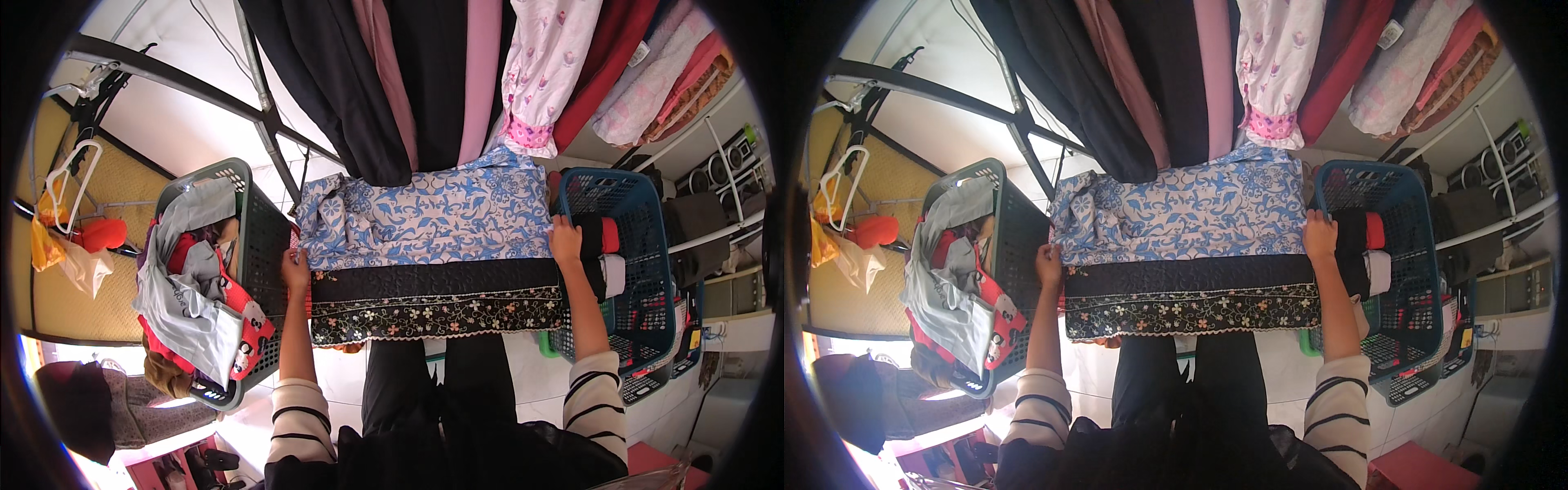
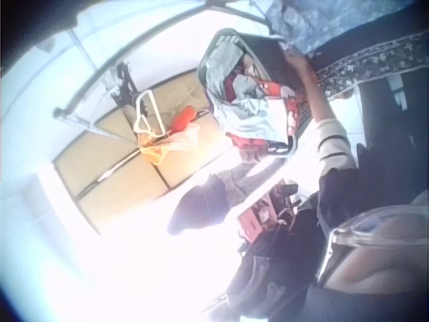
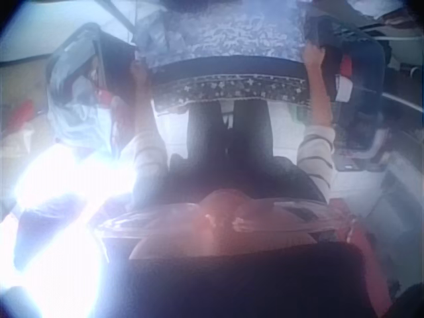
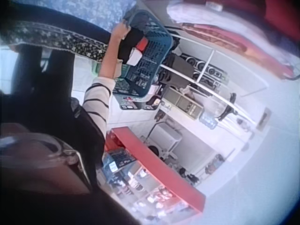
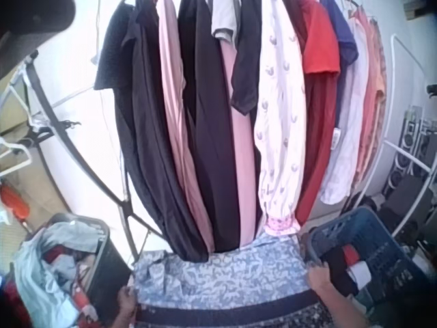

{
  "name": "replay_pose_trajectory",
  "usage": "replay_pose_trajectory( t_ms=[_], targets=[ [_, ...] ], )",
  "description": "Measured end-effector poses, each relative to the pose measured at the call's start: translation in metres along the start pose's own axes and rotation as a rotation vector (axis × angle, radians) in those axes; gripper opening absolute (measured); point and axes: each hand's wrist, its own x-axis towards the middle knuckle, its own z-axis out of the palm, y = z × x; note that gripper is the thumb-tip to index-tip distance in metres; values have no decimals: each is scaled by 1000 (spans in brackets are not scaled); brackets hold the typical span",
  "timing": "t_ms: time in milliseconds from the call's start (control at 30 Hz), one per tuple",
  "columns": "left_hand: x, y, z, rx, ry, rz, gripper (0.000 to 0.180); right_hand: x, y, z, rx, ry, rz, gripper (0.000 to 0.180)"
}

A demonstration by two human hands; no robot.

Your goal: The person folds clothes one at a time on a table, including a white shirt and a blue patterned piece of fabric, and places them into a blue laundry basket.

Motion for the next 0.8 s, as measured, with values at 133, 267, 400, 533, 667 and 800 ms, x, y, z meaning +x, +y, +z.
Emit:
replay_pose_trajectory(
  t_ms=[133, 267, 400, 533, 667, 800],
  targets=[
    [-40, 37, 0, 37, 165, 217, 28, -30, -14, -18, 146, 325, -151, 27],
    [-76, 57, -11, 149, -186, 578, 23, -62, -34, -11, 331, 127, -420, 27],
    [-74, 71, -3, 324, -225, 630, 21, -56, -51, 4, 292, 135, -503, 27],
    [-51, 75, 4, 432, -227, 689, 19, -44, -57, 7, 244, 26, -472, 28],
    [-42, 63, 1, 508, -253, 737, 12, -49, -56, 3, 311, 126, -465, 19],
    [-58, 63, -15, 361, -197, 752, 8, -65, -49, -10, 410, 112, -405, 17]
  ],
)
